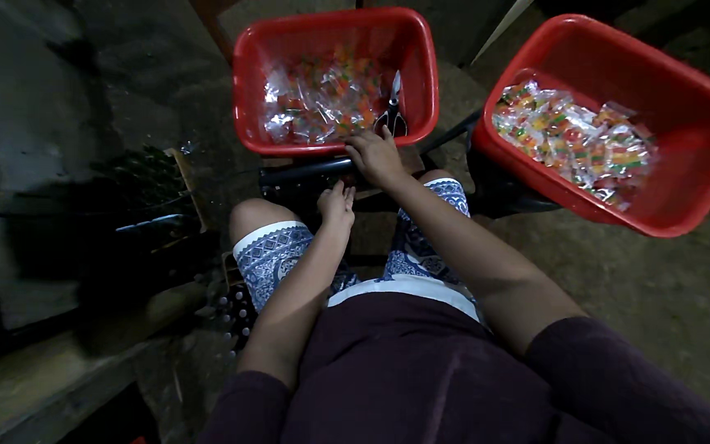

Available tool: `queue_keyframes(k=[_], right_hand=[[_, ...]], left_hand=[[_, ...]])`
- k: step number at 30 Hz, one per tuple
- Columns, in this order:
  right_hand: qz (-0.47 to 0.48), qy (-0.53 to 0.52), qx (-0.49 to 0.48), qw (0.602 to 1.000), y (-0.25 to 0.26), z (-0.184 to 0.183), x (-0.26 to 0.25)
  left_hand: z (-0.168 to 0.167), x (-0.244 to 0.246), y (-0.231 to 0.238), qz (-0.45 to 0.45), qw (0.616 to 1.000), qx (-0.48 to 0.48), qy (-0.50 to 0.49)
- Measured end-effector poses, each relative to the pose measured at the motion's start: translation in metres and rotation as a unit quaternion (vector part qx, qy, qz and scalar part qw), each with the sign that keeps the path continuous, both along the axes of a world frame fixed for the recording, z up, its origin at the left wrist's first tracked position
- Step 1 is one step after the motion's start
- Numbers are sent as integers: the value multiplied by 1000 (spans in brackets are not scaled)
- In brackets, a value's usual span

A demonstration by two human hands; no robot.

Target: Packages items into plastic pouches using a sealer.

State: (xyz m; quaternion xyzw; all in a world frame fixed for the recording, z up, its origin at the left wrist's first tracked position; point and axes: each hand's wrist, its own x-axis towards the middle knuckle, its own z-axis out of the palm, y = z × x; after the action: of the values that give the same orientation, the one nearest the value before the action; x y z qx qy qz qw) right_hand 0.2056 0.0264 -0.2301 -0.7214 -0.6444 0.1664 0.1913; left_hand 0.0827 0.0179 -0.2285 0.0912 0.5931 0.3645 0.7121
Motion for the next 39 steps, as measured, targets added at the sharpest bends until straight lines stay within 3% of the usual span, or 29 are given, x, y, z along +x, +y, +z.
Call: queue_keyframes(k=[7, 15, 39], right_hand=[[-17, -15, -1, 1000, 0, -8, -2], [-32, -27, 23, 999, -3, -21, -3], [-21, -10, -14, 1000, -1, -13, 0]], left_hand=[[-1, -1, 0, -3, 1000, -7, -9], [-8, -9, -3, -65, 998, -5, 14], [-9, -12, -1, -84, 996, 15, 36]])
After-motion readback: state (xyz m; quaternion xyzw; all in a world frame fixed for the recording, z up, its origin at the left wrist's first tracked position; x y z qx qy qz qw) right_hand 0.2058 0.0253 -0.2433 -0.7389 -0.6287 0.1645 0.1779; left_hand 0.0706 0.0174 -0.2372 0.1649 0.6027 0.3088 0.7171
